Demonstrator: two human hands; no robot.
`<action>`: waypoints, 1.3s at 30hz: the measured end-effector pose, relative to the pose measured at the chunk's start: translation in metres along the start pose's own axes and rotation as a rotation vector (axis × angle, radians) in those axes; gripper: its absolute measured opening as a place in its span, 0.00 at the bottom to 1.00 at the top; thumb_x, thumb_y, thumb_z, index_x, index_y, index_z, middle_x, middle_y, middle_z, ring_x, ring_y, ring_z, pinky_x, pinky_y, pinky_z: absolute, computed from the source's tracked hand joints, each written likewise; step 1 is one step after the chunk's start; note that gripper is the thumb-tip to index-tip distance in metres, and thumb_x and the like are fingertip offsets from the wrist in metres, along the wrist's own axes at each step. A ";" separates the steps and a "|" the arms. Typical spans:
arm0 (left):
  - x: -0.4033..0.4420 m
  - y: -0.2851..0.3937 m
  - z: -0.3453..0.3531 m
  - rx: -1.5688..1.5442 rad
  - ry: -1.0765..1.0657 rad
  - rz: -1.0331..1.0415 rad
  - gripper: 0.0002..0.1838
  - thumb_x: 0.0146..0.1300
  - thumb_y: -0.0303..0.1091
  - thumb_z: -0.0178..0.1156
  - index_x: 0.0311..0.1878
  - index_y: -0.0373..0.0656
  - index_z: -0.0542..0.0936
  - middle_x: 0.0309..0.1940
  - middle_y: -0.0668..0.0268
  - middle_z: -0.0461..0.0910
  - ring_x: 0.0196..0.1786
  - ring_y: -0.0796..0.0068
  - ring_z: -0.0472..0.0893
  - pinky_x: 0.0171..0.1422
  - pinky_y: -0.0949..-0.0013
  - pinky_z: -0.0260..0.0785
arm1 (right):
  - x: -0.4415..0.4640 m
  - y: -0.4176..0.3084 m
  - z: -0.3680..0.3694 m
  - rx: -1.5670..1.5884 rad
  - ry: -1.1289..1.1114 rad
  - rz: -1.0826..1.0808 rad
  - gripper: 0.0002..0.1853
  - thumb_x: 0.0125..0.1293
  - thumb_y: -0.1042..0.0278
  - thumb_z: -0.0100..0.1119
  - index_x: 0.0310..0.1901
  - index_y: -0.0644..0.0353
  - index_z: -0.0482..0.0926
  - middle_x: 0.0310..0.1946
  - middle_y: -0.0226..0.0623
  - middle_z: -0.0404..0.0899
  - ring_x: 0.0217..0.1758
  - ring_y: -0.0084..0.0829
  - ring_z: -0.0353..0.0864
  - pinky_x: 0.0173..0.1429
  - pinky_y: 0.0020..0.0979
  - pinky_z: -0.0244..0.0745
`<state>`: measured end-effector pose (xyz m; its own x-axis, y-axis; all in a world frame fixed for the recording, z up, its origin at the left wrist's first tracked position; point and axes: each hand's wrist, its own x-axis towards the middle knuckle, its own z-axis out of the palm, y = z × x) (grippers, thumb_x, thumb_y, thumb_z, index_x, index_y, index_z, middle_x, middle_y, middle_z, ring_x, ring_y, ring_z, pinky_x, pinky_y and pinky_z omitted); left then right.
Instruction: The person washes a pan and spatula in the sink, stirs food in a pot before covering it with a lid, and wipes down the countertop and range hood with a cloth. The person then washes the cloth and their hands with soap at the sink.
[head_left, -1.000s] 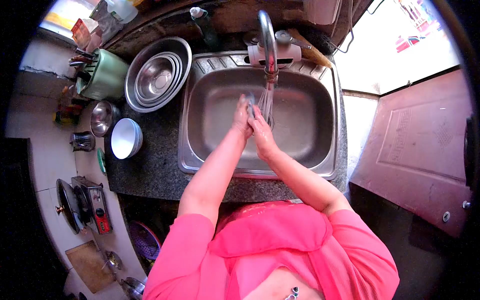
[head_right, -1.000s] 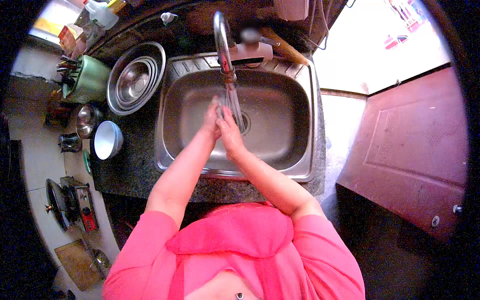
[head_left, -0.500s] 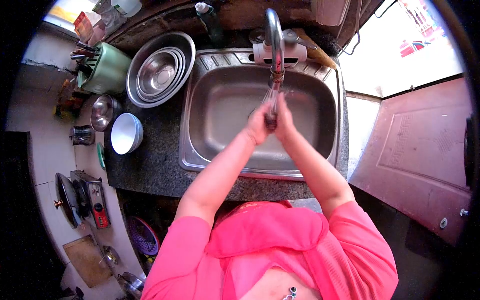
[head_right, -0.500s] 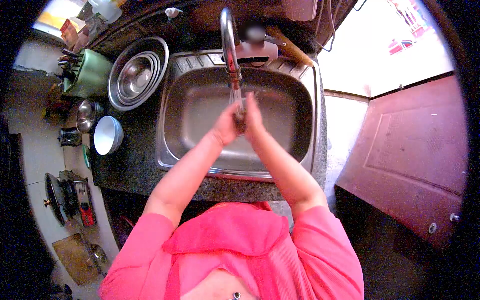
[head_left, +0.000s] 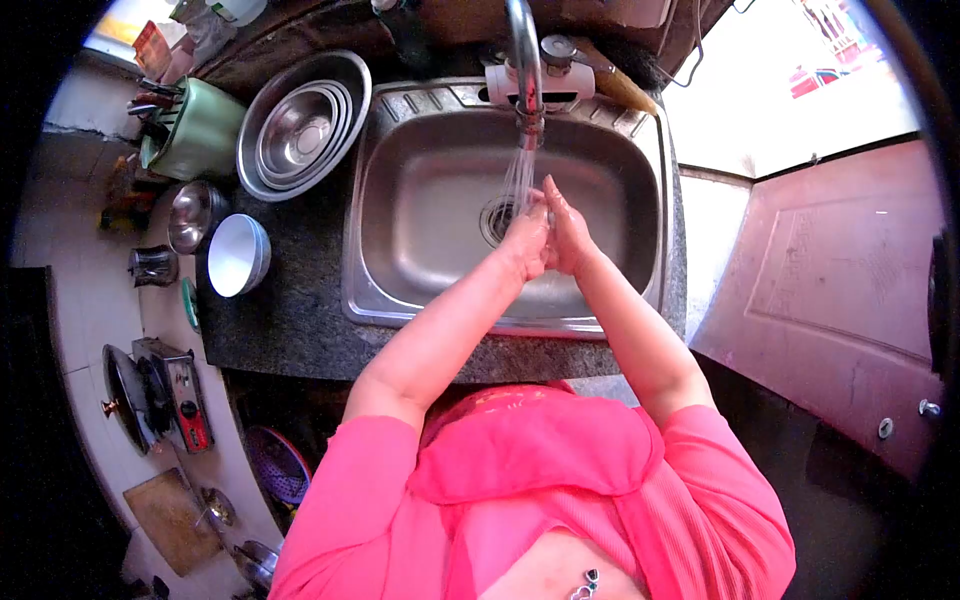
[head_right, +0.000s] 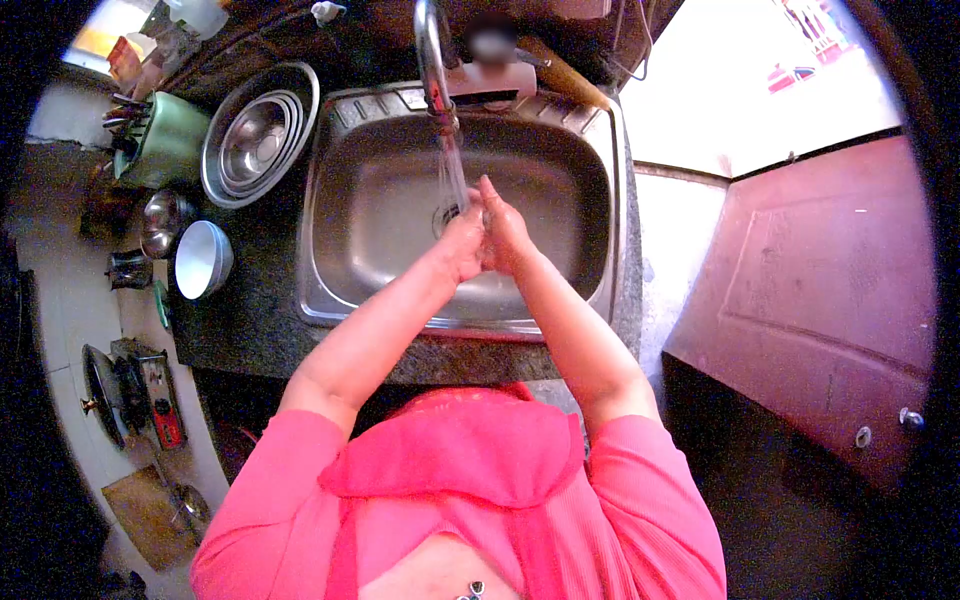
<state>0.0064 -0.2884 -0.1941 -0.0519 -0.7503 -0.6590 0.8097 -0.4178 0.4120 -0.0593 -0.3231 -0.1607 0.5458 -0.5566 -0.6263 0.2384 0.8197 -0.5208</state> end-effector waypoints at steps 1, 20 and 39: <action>0.000 -0.003 0.001 0.040 0.024 0.028 0.18 0.64 0.49 0.45 0.49 0.47 0.68 0.44 0.65 0.73 0.45 0.69 0.74 0.44 0.59 0.69 | 0.001 0.002 -0.006 -0.082 0.004 -0.022 0.29 0.60 0.41 0.47 0.46 0.64 0.72 0.34 0.40 0.75 0.35 0.33 0.74 0.40 0.34 0.71; -0.027 0.054 -0.030 0.130 -0.010 0.004 0.26 0.63 0.58 0.36 0.58 0.54 0.61 0.42 0.58 0.72 0.37 0.63 0.75 0.33 0.63 0.68 | 0.007 0.018 -0.012 0.180 -0.155 -0.078 0.24 0.62 0.45 0.45 0.48 0.58 0.68 0.38 0.37 0.75 0.38 0.31 0.78 0.44 0.34 0.76; 0.000 0.093 -0.065 0.511 -0.061 0.223 0.25 0.58 0.41 0.46 0.60 0.47 0.61 0.61 0.67 0.57 0.63 0.73 0.53 0.63 0.59 0.51 | 0.025 0.056 0.065 -0.132 0.385 -0.794 0.33 0.40 0.74 0.62 0.51 0.60 0.60 0.39 0.45 0.69 0.46 0.39 0.70 0.50 0.32 0.66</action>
<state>0.1200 -0.2942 -0.1968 0.0421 -0.8707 -0.4900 0.4196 -0.4297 0.7996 0.0196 -0.2818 -0.1677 -0.0545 -0.9799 -0.1917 0.3242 0.1642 -0.9316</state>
